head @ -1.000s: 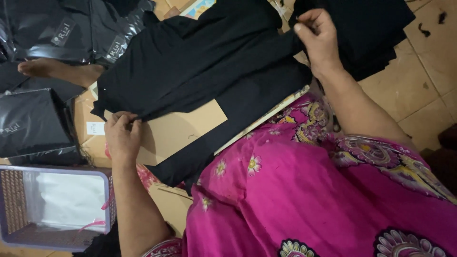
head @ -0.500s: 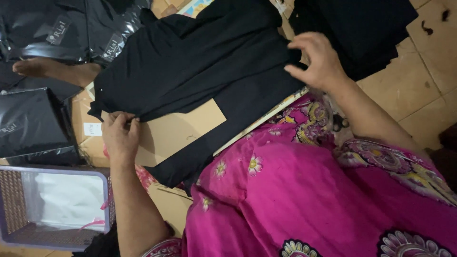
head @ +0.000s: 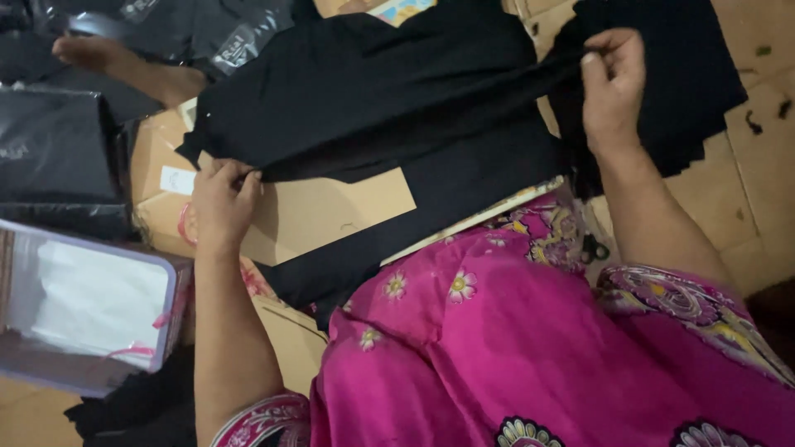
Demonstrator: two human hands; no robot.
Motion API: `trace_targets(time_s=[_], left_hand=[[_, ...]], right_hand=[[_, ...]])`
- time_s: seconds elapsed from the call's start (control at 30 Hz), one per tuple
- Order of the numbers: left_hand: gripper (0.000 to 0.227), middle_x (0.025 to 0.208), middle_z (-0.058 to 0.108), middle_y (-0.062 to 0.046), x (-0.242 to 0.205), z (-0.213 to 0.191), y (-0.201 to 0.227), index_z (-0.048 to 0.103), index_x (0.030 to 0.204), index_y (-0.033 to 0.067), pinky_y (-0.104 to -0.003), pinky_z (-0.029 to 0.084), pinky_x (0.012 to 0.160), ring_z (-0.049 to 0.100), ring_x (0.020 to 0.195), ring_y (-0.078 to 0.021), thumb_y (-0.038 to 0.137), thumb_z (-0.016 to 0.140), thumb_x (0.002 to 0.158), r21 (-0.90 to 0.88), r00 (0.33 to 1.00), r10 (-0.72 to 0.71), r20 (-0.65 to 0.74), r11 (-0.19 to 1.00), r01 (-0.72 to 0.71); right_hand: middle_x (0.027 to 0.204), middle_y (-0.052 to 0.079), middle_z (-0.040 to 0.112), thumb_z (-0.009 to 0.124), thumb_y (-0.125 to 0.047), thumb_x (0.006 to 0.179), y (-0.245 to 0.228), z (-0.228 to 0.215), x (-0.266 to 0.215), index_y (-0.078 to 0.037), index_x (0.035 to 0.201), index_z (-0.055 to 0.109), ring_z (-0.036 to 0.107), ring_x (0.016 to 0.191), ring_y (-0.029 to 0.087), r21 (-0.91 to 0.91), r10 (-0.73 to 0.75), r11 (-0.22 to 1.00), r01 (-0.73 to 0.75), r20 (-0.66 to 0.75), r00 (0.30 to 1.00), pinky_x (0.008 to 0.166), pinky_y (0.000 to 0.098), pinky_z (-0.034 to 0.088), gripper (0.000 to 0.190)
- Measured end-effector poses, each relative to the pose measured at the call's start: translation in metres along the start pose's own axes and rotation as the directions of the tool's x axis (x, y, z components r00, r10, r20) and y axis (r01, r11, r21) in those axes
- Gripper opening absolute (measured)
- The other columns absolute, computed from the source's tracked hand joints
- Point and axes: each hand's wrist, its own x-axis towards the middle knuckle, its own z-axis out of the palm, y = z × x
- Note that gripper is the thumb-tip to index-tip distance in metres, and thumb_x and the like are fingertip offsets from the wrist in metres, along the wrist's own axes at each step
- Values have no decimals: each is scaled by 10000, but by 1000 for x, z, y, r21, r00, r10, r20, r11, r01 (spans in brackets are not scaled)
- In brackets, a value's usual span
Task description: The person folds black garments using a rectangular cardboard template to ensure consistent sizing. They place the template on the fabric, fold the sides and bottom over it, then remove the template and stack the folded item. This process is repeated for multiple garments.
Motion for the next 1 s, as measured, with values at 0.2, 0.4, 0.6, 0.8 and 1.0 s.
trace_targets(time_s=[0.2, 0.4, 0.6, 0.8, 1.0], left_hand=[[227, 995, 753, -118, 22, -6, 14, 788, 1032, 122, -560, 461, 810, 624, 1025, -376, 287, 634, 1017, 105, 979, -197, 45, 976, 191], [49, 957, 677, -126, 16, 6, 11, 711, 977, 128, -543, 487, 746, 645, 906, -383, 172, 697, 960, 136, 983, -106, -147, 983, 127], [101, 919, 662, -122, -77, -17, -21, 634, 987, 56, -462, 449, 790, 623, 868, -338, 142, 659, 1034, -56, 888, -213, -408, 976, 208], [307, 713, 654, -132, -212, 27, -22, 662, 715, 109, -503, 418, 809, 599, 734, -394, 233, 671, 997, 25, 861, -269, -432, 951, 309], [289, 831, 734, -42, -244, 62, 19, 667, 984, 192, -472, 544, 791, 734, 870, -320, 428, 801, 887, -339, 737, -675, 19, 690, 640]], right_hand=[[1157, 121, 514, 503, 60, 1085, 25, 36, 58, -48, 1242, 516, 520, 1070, 244, 104, -218, 971, 217, -8, 976, 965, 380, 427, 191], [1038, 65, 562, 561, -31, 1115, 96, 49, 60, -87, 1319, 535, 568, 934, 184, -79, 43, 996, -34, 115, 992, 851, 343, 455, 213], [1277, 199, 567, 514, 62, 1123, 46, 39, 46, -11, 1369, 507, 572, 1197, 316, -7, -191, 981, 193, 132, 973, 1026, 419, 445, 257], [1198, 213, 648, 600, 62, 1050, -74, 97, -21, 43, 1222, 683, 614, 1125, 373, -111, -303, 914, 391, 455, 837, 1018, 459, 468, 191], [1138, 147, 747, 745, -210, 950, -137, 229, -95, -69, 1111, 743, 696, 1064, 352, 354, -613, 735, 578, 711, 345, 996, 458, 516, 214]])
